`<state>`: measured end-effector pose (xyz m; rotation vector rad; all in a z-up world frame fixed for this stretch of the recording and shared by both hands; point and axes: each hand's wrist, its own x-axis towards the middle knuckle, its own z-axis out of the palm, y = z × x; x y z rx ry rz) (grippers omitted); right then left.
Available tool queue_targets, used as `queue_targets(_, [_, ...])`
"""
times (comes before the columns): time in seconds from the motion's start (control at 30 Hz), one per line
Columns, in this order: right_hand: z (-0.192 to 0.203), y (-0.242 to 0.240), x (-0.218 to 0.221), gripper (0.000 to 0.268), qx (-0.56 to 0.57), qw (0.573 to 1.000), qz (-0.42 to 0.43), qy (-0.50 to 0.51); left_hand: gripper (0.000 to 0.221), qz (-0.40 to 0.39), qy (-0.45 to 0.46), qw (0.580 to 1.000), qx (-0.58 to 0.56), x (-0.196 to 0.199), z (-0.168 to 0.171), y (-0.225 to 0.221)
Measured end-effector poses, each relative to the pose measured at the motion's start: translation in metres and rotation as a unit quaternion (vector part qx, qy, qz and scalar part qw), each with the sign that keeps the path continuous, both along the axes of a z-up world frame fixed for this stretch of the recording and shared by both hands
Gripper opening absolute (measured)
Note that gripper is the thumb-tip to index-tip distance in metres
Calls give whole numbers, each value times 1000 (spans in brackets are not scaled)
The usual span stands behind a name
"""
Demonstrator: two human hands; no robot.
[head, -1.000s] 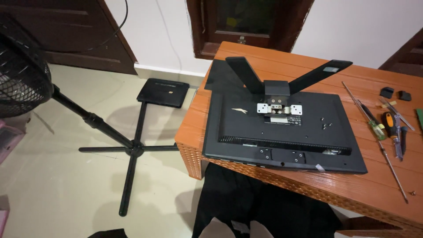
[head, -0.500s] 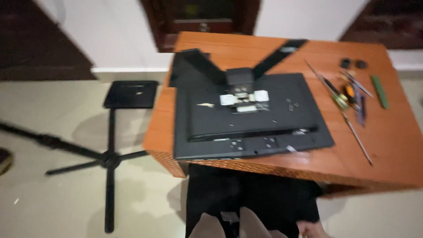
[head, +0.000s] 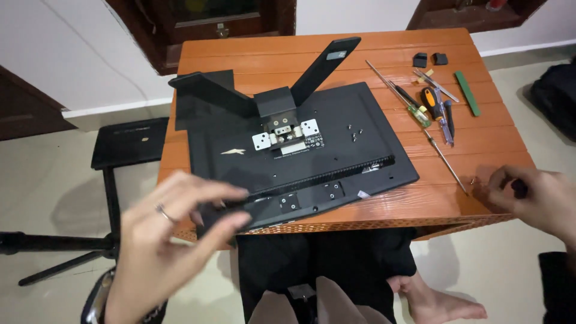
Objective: Attaching a monitor base to the back of a computer monitor using a screwdriver and screws.
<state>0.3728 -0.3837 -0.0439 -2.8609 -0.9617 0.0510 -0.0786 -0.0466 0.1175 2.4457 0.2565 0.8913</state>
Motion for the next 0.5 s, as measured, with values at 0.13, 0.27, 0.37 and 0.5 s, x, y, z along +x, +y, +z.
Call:
queue_targets(0.13, [-3, 9, 5, 9, -53, 998, -10, 38, 12, 58, -9, 998, -30, 11, -3, 8])
queue_targets(0.27, [-1, 18, -4, 16, -40, 998, -1, 42, 12, 44, -8, 999, -27, 18, -8, 13])
queue_targets(0.37, [-15, 10, 8, 34, -21, 999, 31, 26, 11, 39, -11, 998, -38, 21, -11, 17])
queue_targets(0.5, [-51, -10, 40, 27, 77, 990, 108, 49, 10, 56, -4, 997, -54, 26, -16, 27])
